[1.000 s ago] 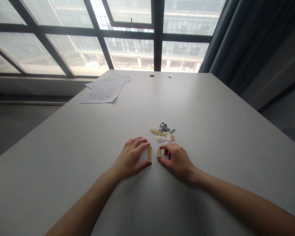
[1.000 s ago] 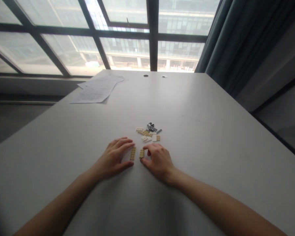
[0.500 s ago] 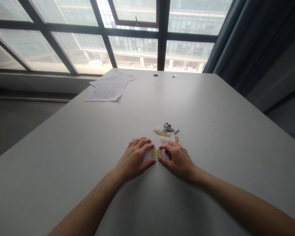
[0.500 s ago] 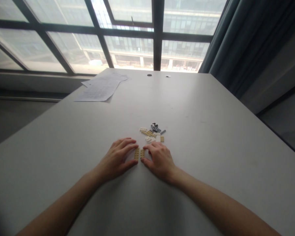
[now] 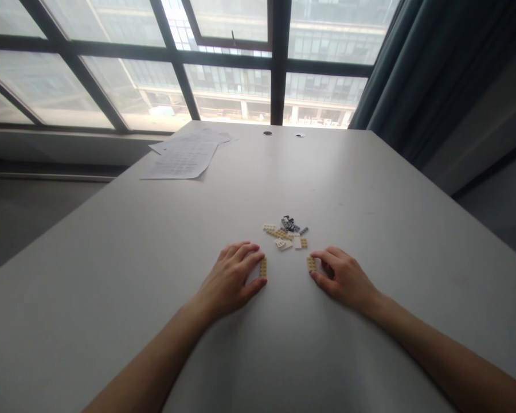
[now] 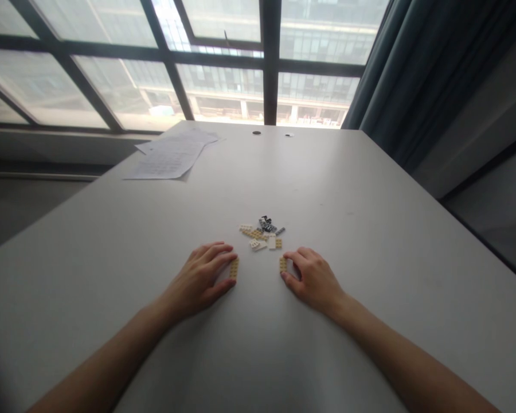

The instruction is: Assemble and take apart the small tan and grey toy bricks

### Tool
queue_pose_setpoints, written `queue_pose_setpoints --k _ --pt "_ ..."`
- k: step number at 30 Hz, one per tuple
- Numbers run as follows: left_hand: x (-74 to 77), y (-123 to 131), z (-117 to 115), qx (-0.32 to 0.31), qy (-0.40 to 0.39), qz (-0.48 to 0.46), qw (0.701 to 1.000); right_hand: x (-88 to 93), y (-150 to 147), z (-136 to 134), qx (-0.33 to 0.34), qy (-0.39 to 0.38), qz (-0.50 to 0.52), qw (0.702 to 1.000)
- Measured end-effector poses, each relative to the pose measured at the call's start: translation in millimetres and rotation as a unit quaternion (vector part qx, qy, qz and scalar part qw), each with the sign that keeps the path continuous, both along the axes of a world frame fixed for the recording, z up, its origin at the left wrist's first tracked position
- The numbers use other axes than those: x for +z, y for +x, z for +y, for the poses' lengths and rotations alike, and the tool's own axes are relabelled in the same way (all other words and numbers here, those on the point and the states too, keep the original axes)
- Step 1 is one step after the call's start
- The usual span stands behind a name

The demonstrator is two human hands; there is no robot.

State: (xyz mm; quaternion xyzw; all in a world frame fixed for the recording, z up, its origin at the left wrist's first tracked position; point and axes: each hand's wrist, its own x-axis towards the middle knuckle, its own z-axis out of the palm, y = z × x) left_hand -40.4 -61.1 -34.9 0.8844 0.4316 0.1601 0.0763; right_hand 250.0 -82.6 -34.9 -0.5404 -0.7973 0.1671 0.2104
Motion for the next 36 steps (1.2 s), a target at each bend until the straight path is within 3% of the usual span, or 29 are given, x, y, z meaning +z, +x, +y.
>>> queue_pose_setpoints --k 20,26,31,36 --pt "-1.3 -1.3 2.6 -0.007 0.006 0.011 1.000 -5.0 6.5 -4.3 0.012 0.050 -0.020 0.998" --pt "-0.8 -1.3 2.0 0.019 -0.008 -0.028 0.999 -4.3 6.0 -5.4 0.005 0.046 0.003 0.999" --pt "11.2 9.4 24.3 0.053 -0.015 -0.062 0.997 -3.4 4.1 -4.6 0.009 0.045 0.013 0.999" --pt "18.3 27.7 61.9 0.059 0.034 0.012 0.998 -2.5 4.3 -4.2 0.013 0.042 0.031 0.999"
